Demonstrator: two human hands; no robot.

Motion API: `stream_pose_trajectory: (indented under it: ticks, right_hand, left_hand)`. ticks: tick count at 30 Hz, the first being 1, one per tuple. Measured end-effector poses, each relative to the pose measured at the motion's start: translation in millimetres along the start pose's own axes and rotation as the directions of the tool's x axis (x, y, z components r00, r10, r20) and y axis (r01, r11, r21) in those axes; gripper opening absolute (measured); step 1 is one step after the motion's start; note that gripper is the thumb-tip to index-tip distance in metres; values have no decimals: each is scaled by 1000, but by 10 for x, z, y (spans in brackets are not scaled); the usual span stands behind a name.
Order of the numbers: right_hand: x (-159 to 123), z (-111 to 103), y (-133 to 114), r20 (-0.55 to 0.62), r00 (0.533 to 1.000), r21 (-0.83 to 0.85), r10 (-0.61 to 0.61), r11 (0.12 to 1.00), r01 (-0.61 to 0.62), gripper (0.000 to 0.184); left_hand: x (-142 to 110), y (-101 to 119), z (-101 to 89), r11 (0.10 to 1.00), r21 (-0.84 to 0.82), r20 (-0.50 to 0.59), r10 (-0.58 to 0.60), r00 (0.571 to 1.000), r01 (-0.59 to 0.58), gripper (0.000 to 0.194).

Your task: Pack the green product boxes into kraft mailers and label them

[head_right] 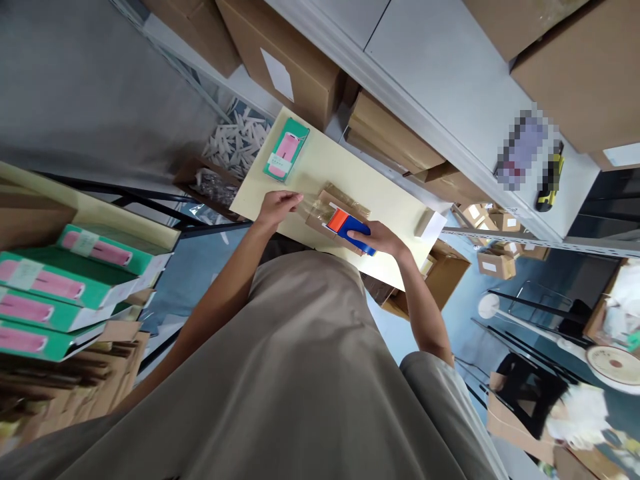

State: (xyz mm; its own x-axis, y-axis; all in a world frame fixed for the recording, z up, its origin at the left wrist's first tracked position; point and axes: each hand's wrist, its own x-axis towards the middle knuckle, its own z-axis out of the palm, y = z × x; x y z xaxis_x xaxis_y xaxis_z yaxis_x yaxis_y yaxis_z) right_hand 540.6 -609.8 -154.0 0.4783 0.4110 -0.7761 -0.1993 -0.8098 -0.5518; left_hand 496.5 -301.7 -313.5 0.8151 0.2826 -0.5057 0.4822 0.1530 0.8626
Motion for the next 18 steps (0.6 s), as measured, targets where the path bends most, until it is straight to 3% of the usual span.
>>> stream_pose_trajectory:
  ticks: [10,13,15,18]
  right_hand:
    - [125,23,-84,-7,1000,-82,9,997,-9,72]
    - [123,30,-69,-9,1000,-81,-21,996,21,72]
    - [119,35,-48,-15,999,-75,-35,997,34,73]
    - [118,46,-26,-30,998,-78,-50,996,47,73]
  left_hand:
    - [104,-447,258,991,-44,66,-121,990,124,46]
    - [63,-501,247,988,62,44,-146,988,143,69]
    - [20,-469,227,981,171,18,-94,995,89,84]
    - [-79,-343,275,946,255,92,181,979,-199,74]
